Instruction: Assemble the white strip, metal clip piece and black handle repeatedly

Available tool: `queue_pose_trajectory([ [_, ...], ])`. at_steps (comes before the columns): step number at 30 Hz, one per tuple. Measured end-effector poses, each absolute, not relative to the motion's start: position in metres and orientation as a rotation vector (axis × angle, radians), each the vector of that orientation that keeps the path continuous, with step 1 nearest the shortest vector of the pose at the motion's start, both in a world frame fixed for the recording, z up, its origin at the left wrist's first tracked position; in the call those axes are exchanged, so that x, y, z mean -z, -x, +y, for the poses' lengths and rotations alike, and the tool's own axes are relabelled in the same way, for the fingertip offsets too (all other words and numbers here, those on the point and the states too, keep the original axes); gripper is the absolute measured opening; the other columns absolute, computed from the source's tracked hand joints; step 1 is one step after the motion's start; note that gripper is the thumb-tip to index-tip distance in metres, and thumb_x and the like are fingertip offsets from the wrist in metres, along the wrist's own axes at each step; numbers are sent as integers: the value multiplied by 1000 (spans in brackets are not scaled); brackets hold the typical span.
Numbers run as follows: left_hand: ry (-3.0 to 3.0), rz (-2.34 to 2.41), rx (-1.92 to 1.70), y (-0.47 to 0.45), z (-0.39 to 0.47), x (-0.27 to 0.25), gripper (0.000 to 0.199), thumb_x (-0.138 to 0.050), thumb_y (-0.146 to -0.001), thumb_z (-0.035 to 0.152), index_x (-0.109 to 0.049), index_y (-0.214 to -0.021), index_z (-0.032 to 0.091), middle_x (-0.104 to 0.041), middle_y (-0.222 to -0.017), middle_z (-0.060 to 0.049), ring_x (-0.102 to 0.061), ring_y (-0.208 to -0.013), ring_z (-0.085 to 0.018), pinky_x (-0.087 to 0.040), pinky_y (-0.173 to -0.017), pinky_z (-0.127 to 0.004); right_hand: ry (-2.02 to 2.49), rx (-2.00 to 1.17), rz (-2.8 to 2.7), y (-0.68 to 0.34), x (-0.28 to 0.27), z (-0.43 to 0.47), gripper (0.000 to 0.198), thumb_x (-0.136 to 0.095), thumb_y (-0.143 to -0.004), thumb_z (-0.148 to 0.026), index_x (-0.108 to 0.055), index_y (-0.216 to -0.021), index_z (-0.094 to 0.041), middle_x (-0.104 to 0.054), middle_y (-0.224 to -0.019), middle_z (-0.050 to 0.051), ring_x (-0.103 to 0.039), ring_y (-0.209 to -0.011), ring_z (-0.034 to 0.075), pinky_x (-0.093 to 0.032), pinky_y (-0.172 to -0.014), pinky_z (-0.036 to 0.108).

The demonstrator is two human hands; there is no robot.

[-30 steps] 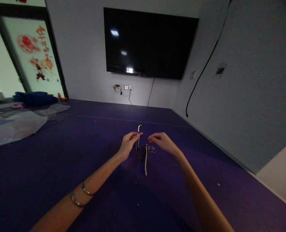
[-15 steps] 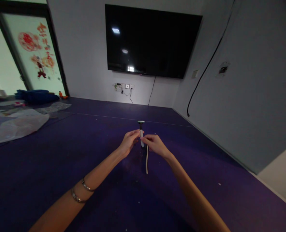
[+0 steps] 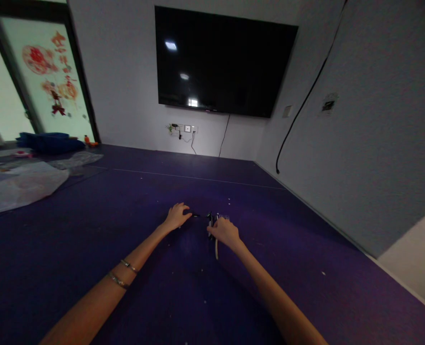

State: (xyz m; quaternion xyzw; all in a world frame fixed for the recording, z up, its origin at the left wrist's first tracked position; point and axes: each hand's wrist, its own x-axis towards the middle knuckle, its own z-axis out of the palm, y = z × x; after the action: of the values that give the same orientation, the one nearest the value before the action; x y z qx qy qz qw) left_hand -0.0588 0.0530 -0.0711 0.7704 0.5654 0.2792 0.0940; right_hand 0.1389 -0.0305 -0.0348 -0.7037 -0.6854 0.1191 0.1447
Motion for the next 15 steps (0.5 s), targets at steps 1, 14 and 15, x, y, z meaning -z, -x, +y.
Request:
queue_pose_trajectory([
  [1,-2302,1692,-786,59,53,74,32,-56,-76,31,-64,-103,15,-56,-120,-15,-43,-119,-29,-30,-99,-43,2040,-335,-1989,-137,35,-31,32,-52,-70,-43,-68,-80,-17,-68,-87,13,-64,-84,27,-46,-67,34],
  [14,-2402,1695,-651,59,46,86,37,-46,-84,39,-60,-113,23,-43,-134,-15,-29,-128,-35,-21,-99,-54,2026,-166,-2087,-130,40,-35,31,-53,-72,-43,-68,-80,-17,-68,-85,13,-64,-82,29,-47,-68,36],
  [15,-2406,1687,-659,59,46,86,36,-46,-84,39,-60,-112,23,-43,-134,-15,-29,-128,-35,-21,-100,-54,2016,-163,-2087,-131,39,-35,31,-52,-73,-44,-69,-78,-18,-68,-85,13,-65,-82,29,-47,-67,37],
])
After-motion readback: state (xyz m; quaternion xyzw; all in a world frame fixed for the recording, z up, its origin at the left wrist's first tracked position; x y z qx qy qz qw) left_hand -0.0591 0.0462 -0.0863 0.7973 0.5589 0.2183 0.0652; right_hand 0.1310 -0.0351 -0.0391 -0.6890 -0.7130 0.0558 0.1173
